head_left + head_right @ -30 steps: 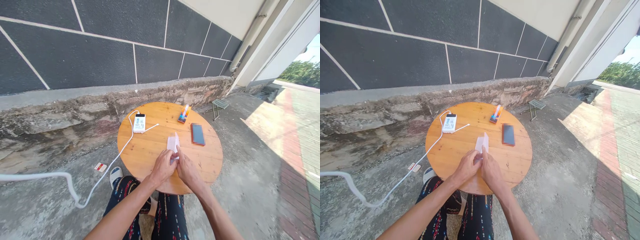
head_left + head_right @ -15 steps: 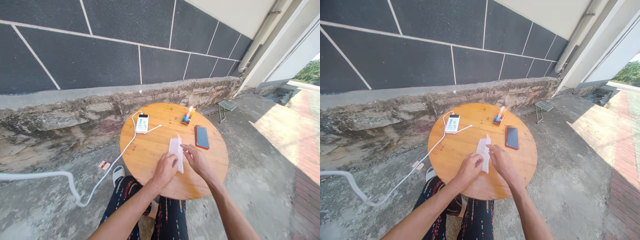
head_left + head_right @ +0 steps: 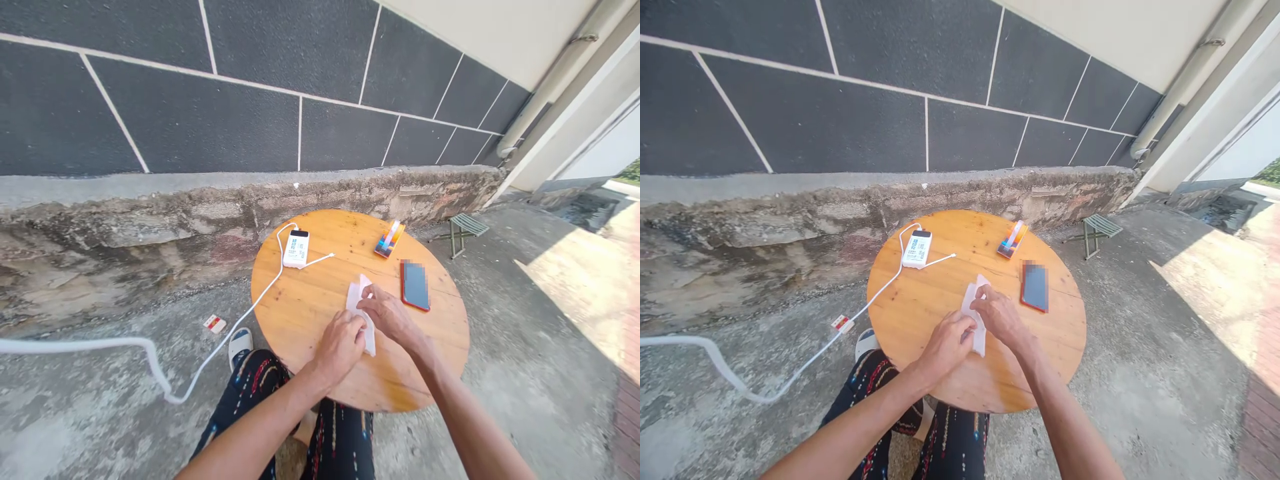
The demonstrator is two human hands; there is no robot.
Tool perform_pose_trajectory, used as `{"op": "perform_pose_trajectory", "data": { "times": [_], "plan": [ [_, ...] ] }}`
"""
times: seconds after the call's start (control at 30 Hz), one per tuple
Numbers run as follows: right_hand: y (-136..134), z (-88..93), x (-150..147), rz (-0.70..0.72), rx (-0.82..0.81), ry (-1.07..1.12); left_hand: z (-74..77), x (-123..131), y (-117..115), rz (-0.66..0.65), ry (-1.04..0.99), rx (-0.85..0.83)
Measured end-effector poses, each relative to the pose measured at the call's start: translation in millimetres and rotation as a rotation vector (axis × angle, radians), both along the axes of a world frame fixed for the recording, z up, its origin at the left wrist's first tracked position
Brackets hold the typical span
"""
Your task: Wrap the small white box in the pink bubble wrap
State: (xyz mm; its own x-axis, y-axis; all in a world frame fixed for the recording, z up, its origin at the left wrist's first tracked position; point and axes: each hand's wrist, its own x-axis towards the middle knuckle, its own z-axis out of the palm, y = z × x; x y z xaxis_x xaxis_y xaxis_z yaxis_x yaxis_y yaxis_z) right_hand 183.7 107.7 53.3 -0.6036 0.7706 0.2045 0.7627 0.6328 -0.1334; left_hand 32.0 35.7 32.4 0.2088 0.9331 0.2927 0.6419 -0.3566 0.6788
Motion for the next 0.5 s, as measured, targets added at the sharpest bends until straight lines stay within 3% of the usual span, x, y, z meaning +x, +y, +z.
{"op": "perform_pose_trajectory", "data": {
  "times": [0.3,0.5],
  "plan": [
    [5.5,-5.9,-2.7,0.047,-0.135,0.053,0.2,-2.0,0.2,-0.048,0.073,0.051],
    [3.9,-7.3,-3.7,-0.051,-0.239,0.108,0.0,-3.6,0.0,-0.096,0.123,0.141]
  ]
}}
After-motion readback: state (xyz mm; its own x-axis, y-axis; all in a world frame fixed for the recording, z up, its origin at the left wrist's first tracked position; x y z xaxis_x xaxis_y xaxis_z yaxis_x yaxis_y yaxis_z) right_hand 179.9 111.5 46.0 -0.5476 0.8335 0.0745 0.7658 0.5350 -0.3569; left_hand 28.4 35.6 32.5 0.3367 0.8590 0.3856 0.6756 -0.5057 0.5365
